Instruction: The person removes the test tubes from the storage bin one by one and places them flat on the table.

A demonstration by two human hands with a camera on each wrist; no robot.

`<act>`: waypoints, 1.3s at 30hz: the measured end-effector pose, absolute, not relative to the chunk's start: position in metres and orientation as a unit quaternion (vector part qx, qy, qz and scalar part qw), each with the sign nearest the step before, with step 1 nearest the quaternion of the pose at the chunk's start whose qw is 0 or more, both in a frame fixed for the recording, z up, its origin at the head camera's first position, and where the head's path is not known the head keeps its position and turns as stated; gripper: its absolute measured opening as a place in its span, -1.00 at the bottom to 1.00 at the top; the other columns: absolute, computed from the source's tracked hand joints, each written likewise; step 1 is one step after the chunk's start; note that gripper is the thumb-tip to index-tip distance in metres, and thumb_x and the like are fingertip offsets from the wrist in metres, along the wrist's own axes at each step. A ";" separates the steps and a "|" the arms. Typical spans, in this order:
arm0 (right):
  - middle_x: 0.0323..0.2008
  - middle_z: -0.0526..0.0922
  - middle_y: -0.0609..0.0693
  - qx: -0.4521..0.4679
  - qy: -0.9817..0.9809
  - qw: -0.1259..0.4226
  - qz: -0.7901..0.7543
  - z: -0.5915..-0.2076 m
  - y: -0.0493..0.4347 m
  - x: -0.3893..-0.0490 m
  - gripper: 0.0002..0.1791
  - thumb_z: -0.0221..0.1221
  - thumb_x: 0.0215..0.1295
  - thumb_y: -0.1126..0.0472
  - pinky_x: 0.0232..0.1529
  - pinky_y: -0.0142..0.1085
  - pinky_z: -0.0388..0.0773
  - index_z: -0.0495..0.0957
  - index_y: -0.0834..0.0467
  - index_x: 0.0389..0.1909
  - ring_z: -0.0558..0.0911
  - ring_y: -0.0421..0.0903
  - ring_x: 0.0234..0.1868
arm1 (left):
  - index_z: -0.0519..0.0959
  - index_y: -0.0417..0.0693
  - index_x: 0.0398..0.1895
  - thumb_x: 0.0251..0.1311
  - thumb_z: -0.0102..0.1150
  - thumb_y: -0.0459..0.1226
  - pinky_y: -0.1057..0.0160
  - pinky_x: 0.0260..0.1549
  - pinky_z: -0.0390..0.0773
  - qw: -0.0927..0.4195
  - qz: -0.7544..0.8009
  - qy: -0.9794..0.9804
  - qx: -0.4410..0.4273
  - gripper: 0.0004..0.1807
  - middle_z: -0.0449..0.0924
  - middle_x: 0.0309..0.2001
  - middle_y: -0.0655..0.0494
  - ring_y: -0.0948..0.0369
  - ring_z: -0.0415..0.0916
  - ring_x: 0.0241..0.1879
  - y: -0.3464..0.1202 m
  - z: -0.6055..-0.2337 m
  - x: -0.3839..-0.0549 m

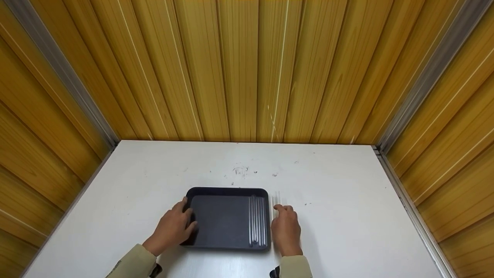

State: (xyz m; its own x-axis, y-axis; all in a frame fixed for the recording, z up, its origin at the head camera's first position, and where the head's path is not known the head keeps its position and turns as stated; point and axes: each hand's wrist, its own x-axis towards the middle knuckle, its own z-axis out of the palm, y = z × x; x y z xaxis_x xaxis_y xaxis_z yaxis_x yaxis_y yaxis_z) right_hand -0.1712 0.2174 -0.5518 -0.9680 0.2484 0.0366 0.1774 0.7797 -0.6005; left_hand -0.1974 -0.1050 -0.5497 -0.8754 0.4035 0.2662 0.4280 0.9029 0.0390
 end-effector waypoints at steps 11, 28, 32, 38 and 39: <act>0.05 0.55 0.30 -0.106 -0.947 0.071 0.295 -0.558 0.224 -0.170 -0.62 0.13 0.20 0.45 0.04 0.09 0.47 0.55 0.29 0.08 0.52 0.28 0.12 | 0.63 -0.29 -0.07 0.17 0.26 -0.10 -0.01 -0.16 0.57 0.133 -0.057 -0.965 -0.218 -0.56 0.40 0.21 -0.39 -0.11 0.49 0.07 -0.103 -0.548 -0.196; 0.04 0.55 0.31 -0.102 -0.956 0.060 0.270 -0.563 0.226 -0.167 -0.63 0.11 0.21 0.46 -0.03 0.09 0.51 0.55 0.28 0.06 0.54 0.29 0.09 | 0.62 -0.29 -0.04 0.19 0.25 -0.07 -0.01 -0.14 0.59 0.122 -0.057 -0.967 -0.215 -0.54 0.38 0.23 -0.38 -0.11 0.49 0.10 -0.105 -0.552 -0.197; 0.05 0.55 0.31 -0.103 -0.955 0.061 0.270 -0.563 0.226 -0.166 -0.64 0.11 0.22 0.46 -0.02 0.09 0.51 0.56 0.28 0.05 0.54 0.29 0.09 | 0.62 -0.29 -0.04 0.20 0.24 -0.07 -0.01 -0.13 0.58 0.119 -0.061 -0.968 -0.213 -0.54 0.37 0.24 -0.37 -0.11 0.49 0.11 -0.105 -0.552 -0.197; 0.05 0.56 0.29 -0.097 -0.955 0.080 0.269 -0.556 0.225 -0.167 -0.66 0.10 0.24 0.45 0.01 0.10 0.49 0.57 0.28 0.04 0.53 0.27 0.11 | 0.62 -0.30 -0.04 0.19 0.25 -0.09 -0.03 -0.13 0.58 0.127 -0.071 -0.966 -0.214 -0.55 0.38 0.22 -0.38 -0.13 0.49 0.09 -0.104 -0.552 -0.198; 0.05 0.56 0.29 -0.096 -0.955 0.083 0.270 -0.554 0.225 -0.167 -0.66 0.10 0.25 0.44 0.01 0.09 0.49 0.57 0.28 0.04 0.53 0.27 0.11 | 0.62 -0.31 -0.05 0.19 0.25 -0.09 -0.03 -0.14 0.58 0.129 -0.072 -0.965 -0.215 -0.55 0.38 0.22 -0.39 -0.13 0.49 0.09 -0.104 -0.552 -0.198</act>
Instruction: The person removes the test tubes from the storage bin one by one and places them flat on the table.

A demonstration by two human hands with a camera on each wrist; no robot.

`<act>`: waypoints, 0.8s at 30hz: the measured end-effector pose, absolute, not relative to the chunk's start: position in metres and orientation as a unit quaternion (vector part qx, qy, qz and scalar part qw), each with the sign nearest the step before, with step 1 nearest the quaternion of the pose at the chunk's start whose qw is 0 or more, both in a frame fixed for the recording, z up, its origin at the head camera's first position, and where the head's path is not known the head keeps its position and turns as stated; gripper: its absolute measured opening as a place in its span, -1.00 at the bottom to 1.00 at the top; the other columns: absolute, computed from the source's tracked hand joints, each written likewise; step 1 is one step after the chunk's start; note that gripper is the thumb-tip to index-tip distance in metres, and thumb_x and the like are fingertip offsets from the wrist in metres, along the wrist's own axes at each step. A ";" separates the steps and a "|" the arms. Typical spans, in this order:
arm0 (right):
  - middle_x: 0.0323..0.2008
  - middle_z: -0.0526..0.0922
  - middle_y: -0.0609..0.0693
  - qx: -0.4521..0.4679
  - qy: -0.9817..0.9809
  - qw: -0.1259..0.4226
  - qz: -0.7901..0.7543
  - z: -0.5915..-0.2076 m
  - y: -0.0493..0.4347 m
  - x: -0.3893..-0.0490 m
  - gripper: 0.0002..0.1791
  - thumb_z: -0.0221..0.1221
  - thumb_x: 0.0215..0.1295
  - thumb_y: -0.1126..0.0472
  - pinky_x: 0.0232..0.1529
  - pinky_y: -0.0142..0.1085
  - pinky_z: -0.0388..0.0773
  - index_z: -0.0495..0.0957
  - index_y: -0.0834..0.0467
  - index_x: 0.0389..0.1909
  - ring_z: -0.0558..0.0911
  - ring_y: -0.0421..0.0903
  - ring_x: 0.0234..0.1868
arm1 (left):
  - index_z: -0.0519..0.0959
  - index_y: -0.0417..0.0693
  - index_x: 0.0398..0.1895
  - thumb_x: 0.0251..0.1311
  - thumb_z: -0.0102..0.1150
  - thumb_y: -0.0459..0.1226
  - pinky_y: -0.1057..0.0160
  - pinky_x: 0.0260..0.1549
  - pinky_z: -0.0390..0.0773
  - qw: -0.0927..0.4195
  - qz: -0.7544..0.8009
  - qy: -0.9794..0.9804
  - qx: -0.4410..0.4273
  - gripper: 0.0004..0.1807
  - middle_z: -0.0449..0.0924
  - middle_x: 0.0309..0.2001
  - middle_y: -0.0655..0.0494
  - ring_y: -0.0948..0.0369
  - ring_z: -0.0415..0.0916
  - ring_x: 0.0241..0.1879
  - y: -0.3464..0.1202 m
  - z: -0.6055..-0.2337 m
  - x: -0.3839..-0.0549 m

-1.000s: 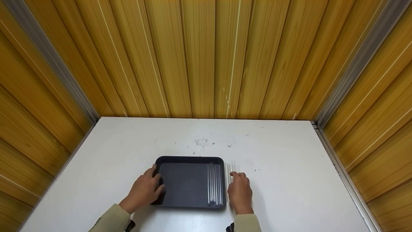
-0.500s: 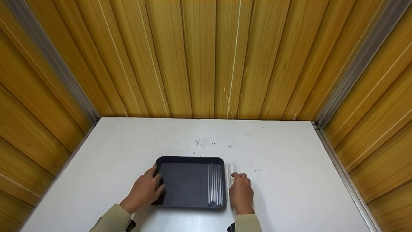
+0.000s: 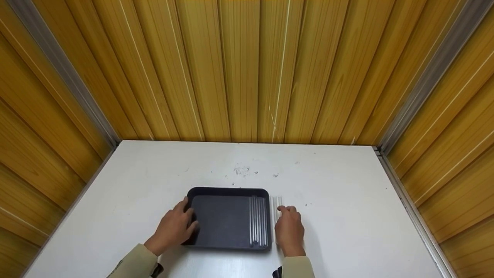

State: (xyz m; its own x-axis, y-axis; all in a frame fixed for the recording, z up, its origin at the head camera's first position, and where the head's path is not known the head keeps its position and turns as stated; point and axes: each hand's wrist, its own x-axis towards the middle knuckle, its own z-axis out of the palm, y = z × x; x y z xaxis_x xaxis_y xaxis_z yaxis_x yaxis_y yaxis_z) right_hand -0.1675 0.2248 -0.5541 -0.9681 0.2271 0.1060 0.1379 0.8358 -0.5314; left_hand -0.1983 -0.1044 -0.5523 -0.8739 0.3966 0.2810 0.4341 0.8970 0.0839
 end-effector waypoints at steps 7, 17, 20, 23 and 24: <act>0.11 0.52 0.30 -0.098 -0.949 0.072 0.290 -0.543 0.216 -0.170 -0.65 0.08 0.28 0.43 0.07 0.10 0.47 0.54 0.29 0.09 0.50 0.28 0.16 | 0.61 -0.31 -0.05 0.20 0.24 -0.10 -0.04 -0.13 0.57 0.123 -0.079 -0.966 -0.211 -0.56 0.38 0.23 -0.39 -0.13 0.49 0.09 -0.107 -0.552 -0.199; 0.10 0.55 0.22 -0.091 -0.944 0.073 0.308 -0.535 0.200 -0.172 -0.64 0.12 0.30 0.37 -0.23 -0.11 0.53 0.54 0.23 0.12 0.61 0.01 -0.15 | 0.62 -0.30 -0.06 0.19 0.25 -0.11 -0.03 -0.14 0.58 0.128 -0.079 -0.966 -0.211 -0.58 0.39 0.22 -0.38 -0.12 0.50 0.06 -0.107 -0.551 -0.197; 0.07 0.56 0.21 -0.084 -0.941 0.077 0.318 -0.534 0.195 -0.172 -0.63 0.13 0.30 0.38 -0.28 -0.19 0.48 0.53 0.23 0.13 0.58 -0.03 -0.18 | 0.63 -0.29 -0.08 0.19 0.25 -0.11 -0.02 -0.17 0.59 0.134 -0.075 -0.965 -0.212 -0.58 0.40 0.21 -0.37 -0.11 0.52 0.04 -0.107 -0.551 -0.197; 0.06 0.57 0.21 -0.075 -0.939 0.077 0.327 -0.533 0.191 -0.172 -0.61 0.12 0.30 0.39 -0.25 -0.19 0.49 0.51 0.27 0.15 0.58 -0.04 -0.18 | 0.63 -0.29 -0.08 0.18 0.26 -0.11 -0.03 -0.16 0.59 0.132 -0.074 -0.966 -0.211 -0.58 0.40 0.22 -0.37 -0.11 0.52 0.04 -0.105 -0.551 -0.197; 0.04 0.57 0.21 -0.071 -0.938 0.078 0.329 -0.533 0.190 -0.172 -0.61 0.12 0.29 0.39 -0.22 -0.18 0.51 0.51 0.28 0.15 0.58 -0.03 -0.17 | 0.63 -0.29 -0.08 0.18 0.26 -0.10 -0.02 -0.15 0.59 0.131 -0.074 -0.966 -0.211 -0.58 0.40 0.22 -0.36 -0.11 0.52 0.04 -0.104 -0.551 -0.197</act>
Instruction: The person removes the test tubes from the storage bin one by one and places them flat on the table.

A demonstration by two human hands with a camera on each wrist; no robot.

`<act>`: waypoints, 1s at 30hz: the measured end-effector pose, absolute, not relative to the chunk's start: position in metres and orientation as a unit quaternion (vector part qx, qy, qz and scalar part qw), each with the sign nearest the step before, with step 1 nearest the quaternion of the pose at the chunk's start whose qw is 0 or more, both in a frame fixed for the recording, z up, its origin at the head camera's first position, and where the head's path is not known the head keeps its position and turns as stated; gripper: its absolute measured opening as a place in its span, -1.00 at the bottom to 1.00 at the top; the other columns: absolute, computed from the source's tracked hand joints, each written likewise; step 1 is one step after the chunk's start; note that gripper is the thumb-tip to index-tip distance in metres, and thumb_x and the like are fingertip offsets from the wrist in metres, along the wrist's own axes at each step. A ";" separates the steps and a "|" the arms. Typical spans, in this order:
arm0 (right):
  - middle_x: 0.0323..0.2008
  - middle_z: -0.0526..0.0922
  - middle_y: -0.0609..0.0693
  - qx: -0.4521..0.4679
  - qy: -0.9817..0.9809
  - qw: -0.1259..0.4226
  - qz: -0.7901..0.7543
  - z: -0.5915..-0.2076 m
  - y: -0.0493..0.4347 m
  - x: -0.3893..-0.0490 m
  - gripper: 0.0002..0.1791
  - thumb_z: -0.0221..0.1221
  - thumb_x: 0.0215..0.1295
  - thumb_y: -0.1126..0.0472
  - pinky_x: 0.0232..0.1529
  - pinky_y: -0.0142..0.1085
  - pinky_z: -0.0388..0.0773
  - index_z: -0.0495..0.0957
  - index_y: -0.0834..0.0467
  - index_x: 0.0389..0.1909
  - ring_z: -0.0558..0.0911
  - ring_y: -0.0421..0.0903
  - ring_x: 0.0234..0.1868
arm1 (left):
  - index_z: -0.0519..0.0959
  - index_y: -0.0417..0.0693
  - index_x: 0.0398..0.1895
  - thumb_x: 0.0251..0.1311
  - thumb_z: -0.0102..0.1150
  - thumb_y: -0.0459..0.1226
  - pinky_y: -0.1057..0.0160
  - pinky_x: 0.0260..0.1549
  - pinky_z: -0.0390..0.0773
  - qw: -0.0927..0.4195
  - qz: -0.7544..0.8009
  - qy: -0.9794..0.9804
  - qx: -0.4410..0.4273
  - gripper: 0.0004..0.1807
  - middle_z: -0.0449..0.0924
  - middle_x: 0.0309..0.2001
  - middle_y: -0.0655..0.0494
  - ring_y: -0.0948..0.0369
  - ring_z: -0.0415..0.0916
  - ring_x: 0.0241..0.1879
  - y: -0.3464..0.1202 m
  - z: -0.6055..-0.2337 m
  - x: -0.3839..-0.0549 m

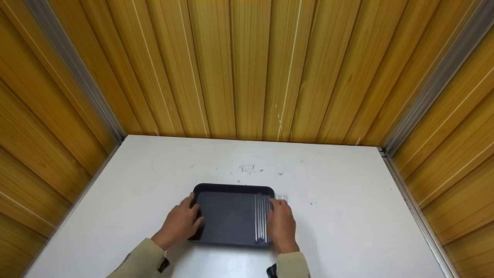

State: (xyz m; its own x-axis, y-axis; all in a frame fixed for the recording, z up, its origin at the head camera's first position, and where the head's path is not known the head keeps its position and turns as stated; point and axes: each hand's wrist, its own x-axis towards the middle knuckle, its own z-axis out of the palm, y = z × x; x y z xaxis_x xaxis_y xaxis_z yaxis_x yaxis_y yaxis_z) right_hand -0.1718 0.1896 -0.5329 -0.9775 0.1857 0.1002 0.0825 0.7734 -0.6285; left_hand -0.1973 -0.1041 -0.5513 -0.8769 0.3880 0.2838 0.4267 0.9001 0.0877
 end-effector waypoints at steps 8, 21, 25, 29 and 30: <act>-0.05 0.59 0.18 -0.026 -0.941 0.083 0.328 -0.538 0.172 -0.178 -0.63 0.18 0.23 0.41 -0.28 -0.20 0.53 0.55 0.29 0.08 0.59 -0.06 -0.25 | 0.63 -0.25 -0.05 0.20 0.23 -0.07 0.01 -0.13 0.57 0.116 -0.057 -0.971 -0.201 -0.57 0.37 0.26 -0.32 -0.07 0.50 0.07 -0.102 -0.550 -0.200; -0.04 0.57 0.25 -0.003 -0.948 0.065 0.311 -0.554 0.159 -0.179 -0.65 0.25 0.14 0.45 0.01 0.04 0.53 0.58 0.32 -0.01 0.58 0.24 0.02 | 0.65 -0.25 -0.07 0.19 0.25 -0.08 0.00 -0.14 0.58 0.118 -0.056 -0.971 -0.198 -0.58 0.38 0.25 -0.33 -0.07 0.50 0.08 -0.105 -0.550 -0.202; -0.08 0.58 0.25 0.007 -0.951 0.077 0.299 -0.557 0.157 -0.180 -0.65 0.25 0.08 0.49 -0.05 0.01 0.56 0.60 0.33 -0.05 0.60 0.20 -0.03 | 0.65 -0.25 -0.07 0.19 0.25 -0.07 0.02 -0.15 0.58 0.124 -0.049 -0.970 -0.202 -0.58 0.39 0.24 -0.32 -0.05 0.52 0.05 -0.104 -0.549 -0.202; -0.12 0.59 0.23 0.015 -0.954 0.086 0.288 -0.559 0.155 -0.179 -0.65 0.21 0.04 0.52 -0.10 0.00 0.56 0.62 0.31 -0.09 0.62 0.18 -0.07 | 0.65 -0.25 -0.07 0.18 0.25 -0.09 0.01 -0.14 0.58 0.120 -0.060 -0.971 -0.198 -0.59 0.41 0.23 -0.32 -0.06 0.52 0.05 -0.104 -0.548 -0.199; -0.13 0.59 0.23 0.018 -0.954 0.089 0.284 -0.559 0.154 -0.179 -0.65 0.20 0.03 0.52 -0.10 0.00 0.56 0.63 0.31 -0.10 0.62 0.19 -0.08 | 0.65 -0.25 -0.07 0.18 0.26 -0.09 0.01 -0.14 0.58 0.120 -0.064 -0.971 -0.196 -0.59 0.41 0.23 -0.32 -0.06 0.52 0.05 -0.104 -0.548 -0.199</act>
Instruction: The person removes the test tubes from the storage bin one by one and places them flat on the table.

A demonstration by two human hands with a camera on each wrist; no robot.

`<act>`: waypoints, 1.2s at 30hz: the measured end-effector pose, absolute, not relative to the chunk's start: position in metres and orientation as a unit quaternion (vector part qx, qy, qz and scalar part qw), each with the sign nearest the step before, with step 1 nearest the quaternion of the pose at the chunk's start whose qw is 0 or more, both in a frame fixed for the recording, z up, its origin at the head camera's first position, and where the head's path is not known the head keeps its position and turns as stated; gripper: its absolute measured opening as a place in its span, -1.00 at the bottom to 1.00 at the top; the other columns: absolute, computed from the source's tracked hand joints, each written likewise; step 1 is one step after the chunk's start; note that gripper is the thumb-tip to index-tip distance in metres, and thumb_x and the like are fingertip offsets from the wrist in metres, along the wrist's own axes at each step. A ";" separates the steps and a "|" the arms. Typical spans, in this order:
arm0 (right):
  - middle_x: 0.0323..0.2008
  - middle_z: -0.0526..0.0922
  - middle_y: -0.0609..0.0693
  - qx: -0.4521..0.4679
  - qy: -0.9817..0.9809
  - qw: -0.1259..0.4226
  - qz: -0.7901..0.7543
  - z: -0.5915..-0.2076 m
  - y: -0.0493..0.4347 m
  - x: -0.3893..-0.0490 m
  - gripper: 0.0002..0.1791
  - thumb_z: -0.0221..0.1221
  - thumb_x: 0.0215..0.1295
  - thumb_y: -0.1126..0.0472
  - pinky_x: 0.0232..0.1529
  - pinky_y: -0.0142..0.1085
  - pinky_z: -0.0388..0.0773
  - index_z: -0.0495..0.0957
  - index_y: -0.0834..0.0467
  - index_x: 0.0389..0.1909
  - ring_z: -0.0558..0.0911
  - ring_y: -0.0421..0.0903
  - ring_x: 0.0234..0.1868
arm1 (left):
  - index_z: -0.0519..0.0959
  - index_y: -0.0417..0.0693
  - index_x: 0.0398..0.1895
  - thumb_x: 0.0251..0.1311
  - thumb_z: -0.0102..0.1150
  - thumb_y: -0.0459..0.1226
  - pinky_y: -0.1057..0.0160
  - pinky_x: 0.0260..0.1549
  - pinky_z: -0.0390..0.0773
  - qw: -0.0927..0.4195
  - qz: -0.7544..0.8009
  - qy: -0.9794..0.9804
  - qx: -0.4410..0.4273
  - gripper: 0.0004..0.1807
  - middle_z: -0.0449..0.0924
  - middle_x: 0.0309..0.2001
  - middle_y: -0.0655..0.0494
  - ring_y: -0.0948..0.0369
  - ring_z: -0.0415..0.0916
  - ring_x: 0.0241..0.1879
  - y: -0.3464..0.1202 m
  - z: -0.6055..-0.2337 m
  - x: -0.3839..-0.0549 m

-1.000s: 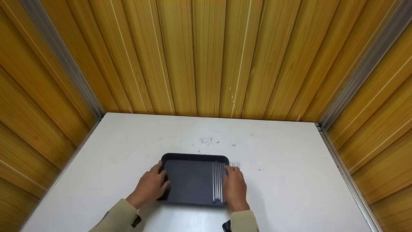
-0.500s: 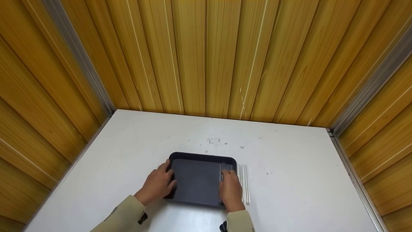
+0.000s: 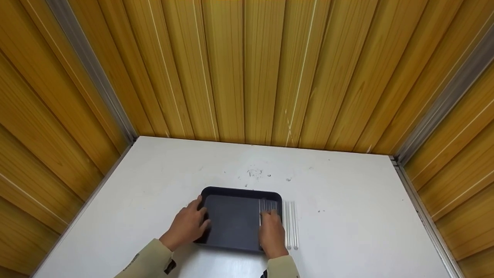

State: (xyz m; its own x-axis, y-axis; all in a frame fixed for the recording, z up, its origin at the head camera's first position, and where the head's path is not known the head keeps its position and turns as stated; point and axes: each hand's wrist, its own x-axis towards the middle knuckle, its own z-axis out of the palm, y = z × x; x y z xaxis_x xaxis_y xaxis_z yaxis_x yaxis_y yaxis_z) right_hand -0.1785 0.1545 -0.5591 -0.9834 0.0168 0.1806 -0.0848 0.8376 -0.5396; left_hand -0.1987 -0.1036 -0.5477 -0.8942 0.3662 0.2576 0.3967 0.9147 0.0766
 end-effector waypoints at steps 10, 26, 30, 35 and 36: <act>-0.21 0.59 0.20 0.022 -0.961 0.091 0.258 -0.562 0.145 -0.178 -0.71 0.27 0.02 0.46 -0.21 0.01 0.58 0.67 0.25 -0.16 0.65 0.17 -0.17 | 0.65 -0.26 -0.07 0.18 0.26 -0.09 0.02 -0.16 0.57 0.125 -0.061 -0.971 -0.196 -0.58 0.40 0.23 -0.33 -0.07 0.52 0.03 -0.108 -0.549 -0.197; -0.19 0.61 0.22 0.042 -0.958 0.081 0.270 -0.568 0.140 -0.177 -0.71 0.29 0.03 0.46 -0.13 0.01 0.59 0.65 0.29 -0.15 0.64 0.19 -0.12 | 0.65 -0.25 -0.05 0.16 0.27 -0.06 0.06 -0.16 0.59 0.123 -0.029 -0.974 -0.187 -0.54 0.41 0.23 -0.31 -0.03 0.51 0.08 -0.111 -0.557 -0.194; -0.14 0.60 0.21 0.034 -0.952 0.082 0.291 -0.561 0.144 -0.179 -0.70 0.25 0.09 0.44 -0.08 0.00 0.57 0.63 0.30 -0.09 0.62 0.17 -0.07 | 0.65 -0.25 -0.03 0.17 0.27 -0.05 0.06 -0.15 0.59 0.123 -0.028 -0.974 -0.190 -0.53 0.40 0.25 -0.29 -0.02 0.49 0.09 -0.107 -0.556 -0.195; -0.12 0.60 0.20 0.023 -0.946 0.090 0.311 -0.550 0.149 -0.184 -0.69 0.23 0.11 0.45 -0.17 -0.06 0.55 0.62 0.29 -0.08 0.61 0.07 -0.15 | 0.65 -0.26 -0.04 0.18 0.26 -0.04 0.07 -0.17 0.59 0.122 -0.030 -0.973 -0.196 -0.53 0.38 0.26 -0.30 -0.02 0.50 0.07 -0.103 -0.551 -0.198; -0.12 0.59 0.20 0.023 -0.945 0.090 0.314 -0.548 0.150 -0.185 -0.69 0.23 0.11 0.45 -0.18 -0.07 0.55 0.62 0.29 -0.07 0.61 0.06 -0.15 | 0.65 -0.25 -0.05 0.18 0.26 -0.05 0.07 -0.17 0.59 0.123 -0.029 -0.972 -0.196 -0.54 0.37 0.27 -0.31 -0.02 0.50 0.07 -0.103 -0.550 -0.199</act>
